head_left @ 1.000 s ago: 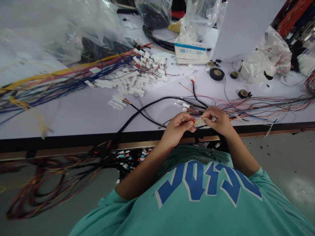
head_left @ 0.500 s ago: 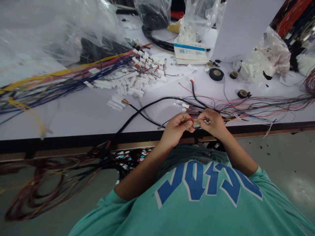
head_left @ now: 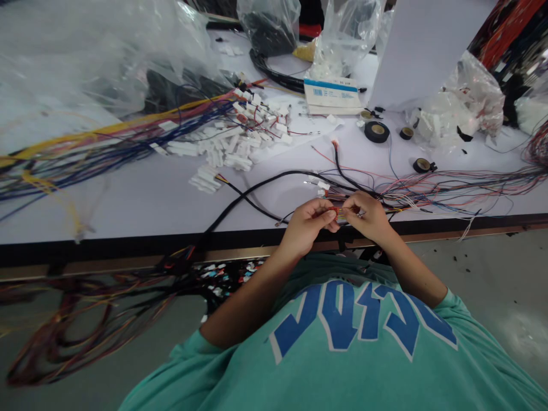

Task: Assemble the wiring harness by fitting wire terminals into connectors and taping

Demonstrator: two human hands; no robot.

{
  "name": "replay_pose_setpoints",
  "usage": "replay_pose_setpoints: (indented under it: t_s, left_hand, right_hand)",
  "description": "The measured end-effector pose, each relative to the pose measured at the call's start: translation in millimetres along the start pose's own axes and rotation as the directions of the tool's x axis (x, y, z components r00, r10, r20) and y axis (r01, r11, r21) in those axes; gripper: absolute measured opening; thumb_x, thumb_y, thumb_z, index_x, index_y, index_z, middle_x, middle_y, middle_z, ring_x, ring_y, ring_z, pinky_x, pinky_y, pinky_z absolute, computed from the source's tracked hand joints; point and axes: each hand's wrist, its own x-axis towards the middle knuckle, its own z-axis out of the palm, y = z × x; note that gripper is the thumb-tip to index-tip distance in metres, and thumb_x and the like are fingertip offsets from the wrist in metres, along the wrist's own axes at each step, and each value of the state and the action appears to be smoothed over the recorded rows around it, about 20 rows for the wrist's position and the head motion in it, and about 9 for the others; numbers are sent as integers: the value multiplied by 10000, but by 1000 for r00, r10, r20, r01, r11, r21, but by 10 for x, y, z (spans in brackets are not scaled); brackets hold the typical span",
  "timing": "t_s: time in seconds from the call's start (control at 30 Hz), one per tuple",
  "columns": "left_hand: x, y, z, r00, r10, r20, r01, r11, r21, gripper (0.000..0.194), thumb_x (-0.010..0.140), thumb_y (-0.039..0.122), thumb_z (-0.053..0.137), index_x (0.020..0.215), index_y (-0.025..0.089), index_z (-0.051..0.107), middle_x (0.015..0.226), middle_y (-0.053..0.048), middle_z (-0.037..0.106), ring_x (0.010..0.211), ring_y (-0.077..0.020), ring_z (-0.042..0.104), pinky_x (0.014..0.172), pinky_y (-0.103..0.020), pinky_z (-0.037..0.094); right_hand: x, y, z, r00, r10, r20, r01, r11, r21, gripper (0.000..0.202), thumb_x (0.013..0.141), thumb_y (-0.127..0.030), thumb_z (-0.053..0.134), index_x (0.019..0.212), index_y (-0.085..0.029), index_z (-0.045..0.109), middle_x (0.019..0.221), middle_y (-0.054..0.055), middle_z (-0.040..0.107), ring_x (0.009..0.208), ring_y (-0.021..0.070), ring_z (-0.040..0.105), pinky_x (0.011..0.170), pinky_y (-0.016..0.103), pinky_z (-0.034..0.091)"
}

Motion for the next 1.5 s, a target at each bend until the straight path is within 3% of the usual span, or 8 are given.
replay_pose_setpoints:
  t_s: [0.27, 0.57, 0.67, 0.8, 1.03, 1.5]
  left_hand:
    - [13, -19, -17, 1000, 4, 3, -4, 1000, 8, 299, 585, 376, 759, 680, 164, 571, 470, 36, 604, 440, -103, 564, 497, -219, 472]
    - [5, -76, 1, 992, 107, -64, -110, 992, -55, 314, 549, 266, 786, 729, 169, 547, 650, 60, 606, 580, -78, 602, 645, -234, 521]
    - [1, -89, 10, 985, 149, -82, -154, 986, -62, 297, 548, 214, 773, 727, 173, 540, 667, 59, 611, 627, -74, 598, 688, -230, 519]
    - [-2, -91, 19, 983, 158, -95, -167, 982, -85, 353, 544, 194, 762, 794, 197, 514, 661, 73, 615, 622, -80, 594, 694, -242, 523]
    - [-13, -107, 8, 983, 147, -112, -155, 985, -74, 382, 565, 299, 777, 825, 198, 517, 687, 63, 622, 609, -82, 605, 703, -256, 533]
    - [-22, -93, 7, 983, 124, -134, -136, 987, -89, 400, 541, 406, 808, 765, 168, 577, 678, 45, 627, 580, -92, 623, 684, -280, 561]
  right_hand:
    - [-5, -6, 61, 999, -29, 15, 29, 1000, -3, 191, 830, -189, 456, 643, -204, 487, 607, -14, 533, 599, 111, 487, 605, 257, 404]
    - [-6, 86, 24, 997, 81, -13, -80, 994, 72, 309, 921, -451, 395, 864, -196, 560, 777, 24, 638, 716, 126, 590, 674, 282, 471]
    - [-15, 98, 19, 1000, 6, 17, -7, 999, 33, 282, 904, -440, 453, 927, -208, 611, 888, 55, 690, 828, 152, 629, 756, 314, 490]
    - [-26, 108, 12, 998, -56, -8, 55, 997, -55, 228, 884, -380, 516, 906, -208, 664, 883, 74, 712, 837, 172, 641, 779, 341, 499]
    - [-32, 83, 23, 998, 23, -57, -24, 999, -23, 231, 868, -375, 539, 829, -212, 698, 795, 56, 705, 750, 161, 635, 705, 325, 509]
    - [-57, 114, 85, 998, 64, 20, -65, 996, 67, 232, 870, -363, 536, 871, -211, 712, 875, 49, 737, 843, 160, 679, 776, 307, 529]
